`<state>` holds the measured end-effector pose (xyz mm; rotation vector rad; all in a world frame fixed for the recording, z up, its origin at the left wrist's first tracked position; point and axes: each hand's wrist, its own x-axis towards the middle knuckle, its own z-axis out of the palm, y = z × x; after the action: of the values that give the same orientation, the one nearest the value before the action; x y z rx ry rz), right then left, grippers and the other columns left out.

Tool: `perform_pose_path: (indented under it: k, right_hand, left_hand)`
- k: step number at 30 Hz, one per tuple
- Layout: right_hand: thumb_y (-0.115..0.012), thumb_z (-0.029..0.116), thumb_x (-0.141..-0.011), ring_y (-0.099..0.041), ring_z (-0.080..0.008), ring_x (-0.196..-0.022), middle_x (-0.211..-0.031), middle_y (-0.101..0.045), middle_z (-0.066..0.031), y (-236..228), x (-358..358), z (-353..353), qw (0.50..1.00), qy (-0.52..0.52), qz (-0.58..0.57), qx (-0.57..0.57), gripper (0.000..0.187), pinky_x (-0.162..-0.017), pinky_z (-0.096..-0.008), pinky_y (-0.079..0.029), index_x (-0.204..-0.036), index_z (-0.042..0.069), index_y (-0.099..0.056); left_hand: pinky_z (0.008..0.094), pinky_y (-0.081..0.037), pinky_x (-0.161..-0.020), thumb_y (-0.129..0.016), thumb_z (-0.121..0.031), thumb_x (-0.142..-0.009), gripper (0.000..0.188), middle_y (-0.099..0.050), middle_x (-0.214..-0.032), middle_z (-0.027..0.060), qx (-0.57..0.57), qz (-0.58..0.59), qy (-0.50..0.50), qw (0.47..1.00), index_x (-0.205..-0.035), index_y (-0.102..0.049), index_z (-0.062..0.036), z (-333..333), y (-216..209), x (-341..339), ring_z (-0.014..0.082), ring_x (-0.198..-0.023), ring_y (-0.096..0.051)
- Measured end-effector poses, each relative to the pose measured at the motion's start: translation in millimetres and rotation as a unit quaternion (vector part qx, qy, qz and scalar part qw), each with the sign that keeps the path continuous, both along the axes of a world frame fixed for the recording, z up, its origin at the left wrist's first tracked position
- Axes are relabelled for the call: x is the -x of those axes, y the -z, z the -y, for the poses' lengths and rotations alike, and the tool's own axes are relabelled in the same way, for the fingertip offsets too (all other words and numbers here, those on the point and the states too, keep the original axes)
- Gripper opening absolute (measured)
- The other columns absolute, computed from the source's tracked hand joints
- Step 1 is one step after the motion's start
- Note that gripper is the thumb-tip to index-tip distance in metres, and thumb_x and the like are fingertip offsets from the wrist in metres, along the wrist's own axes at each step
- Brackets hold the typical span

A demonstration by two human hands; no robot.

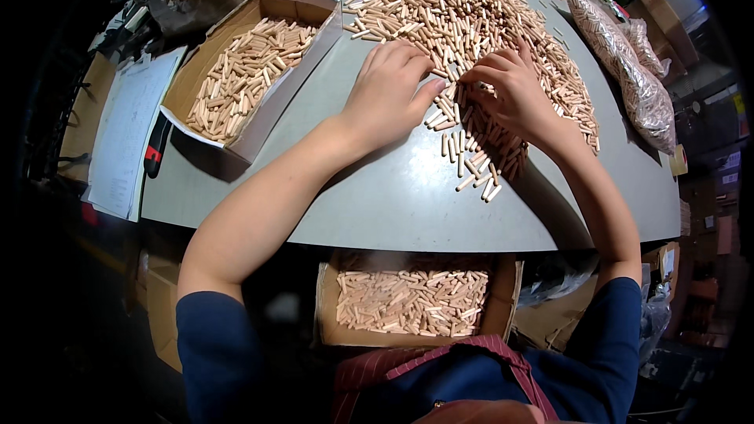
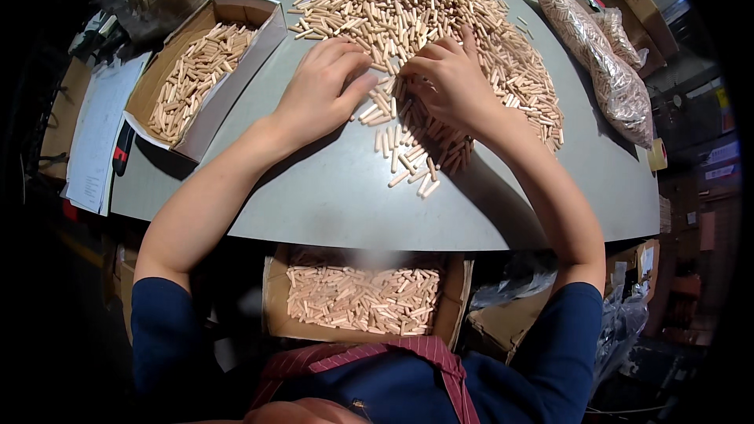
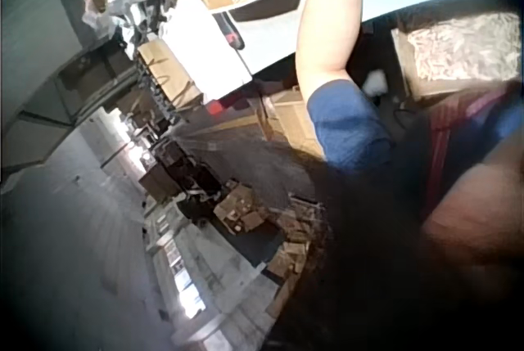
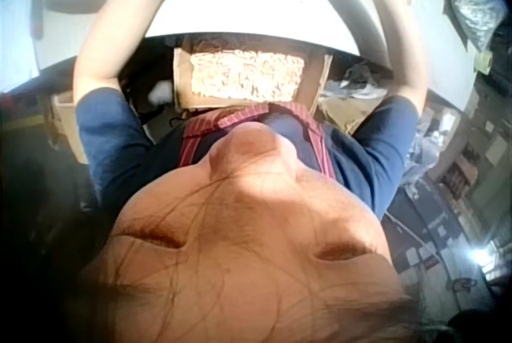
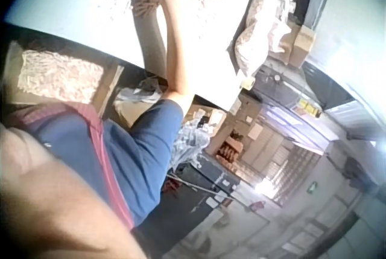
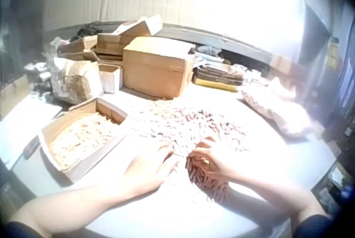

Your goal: The person repeatedly picks up small wooden pegs from a pile on a table, inspects them by hand, and places them into a cardboard box below. The task involves continuous manual handling and sorting of the pegs without using tools.

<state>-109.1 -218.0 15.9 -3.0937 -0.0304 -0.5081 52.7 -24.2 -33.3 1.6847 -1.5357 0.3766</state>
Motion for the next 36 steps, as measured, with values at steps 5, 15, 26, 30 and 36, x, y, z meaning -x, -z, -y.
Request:
perform_pose_path:
  k: [5,15,26,30,36]
  right_hand:
    - [-0.077,0.010,-0.087,-0.061,-0.0247,-0.116,-0.105,-0.068,-0.0013,5,10,-5,0.999,-0.016,0.025,0.016,0.017,-0.125,-0.0664,-0.023,-0.102,0.017,-0.075]
    - [-0.064,0.015,-0.102,-0.068,-0.0392,-0.083,-0.087,-0.066,-0.0184,-25,-36,-32,0.975,-0.066,0.160,-0.139,0.013,-0.071,-0.0462,-0.053,-0.104,0.003,-0.060]
    - [-0.065,0.033,-0.106,-0.071,-0.0319,-0.099,-0.110,-0.071,-0.0186,-72,-103,-83,0.899,-0.297,0.220,-0.233,0.035,-0.085,-0.0409,-0.058,-0.121,0.001,-0.064]
    - [-0.062,0.034,-0.108,-0.070,-0.0252,-0.119,-0.132,-0.071,-0.0142,-29,-13,-18,0.935,-0.097,0.142,-0.310,0.043,-0.102,-0.0364,-0.053,-0.138,0.003,-0.064]
    - [-0.056,0.038,-0.109,-0.048,-0.0368,-0.145,-0.156,-0.051,-0.0212,5,99,-7,0.977,0.051,0.004,-0.207,0.059,-0.120,-0.0462,-0.036,-0.156,0.004,-0.045]
  left_hand:
    - [0.0455,-0.046,-0.108,-0.070,-0.024,-0.097,0.028,-0.070,-0.120,0.0161,-0.010,-0.006,0.011,1.000,-0.109,-0.071,0.0003,-1,1,4,0.0356,-0.122,-0.060]
    - [0.0485,-0.043,-0.112,-0.064,-0.013,-0.097,0.033,-0.065,-0.127,0.0234,-0.063,-0.050,0.020,0.997,-0.125,-0.063,0.0038,1,6,5,0.0424,-0.126,-0.057]
    - [0.0525,-0.022,-0.128,-0.044,-0.042,-0.111,0.062,-0.048,-0.157,0.0213,-0.199,0.088,0.054,0.974,-0.152,-0.046,0.0034,-13,0,18,0.0407,-0.152,-0.036]
    - [0.0525,-0.013,-0.130,-0.041,-0.052,-0.111,0.069,-0.036,-0.168,0.0160,-0.256,0.114,0.077,0.957,-0.160,-0.040,-0.0040,-14,-11,32,0.0387,-0.158,-0.025]
    - [0.0503,-0.011,-0.131,-0.039,-0.053,-0.112,0.071,-0.030,-0.172,0.0144,-0.274,0.098,0.080,0.953,-0.165,-0.032,-0.0057,-14,-11,30,0.0352,-0.162,-0.018]
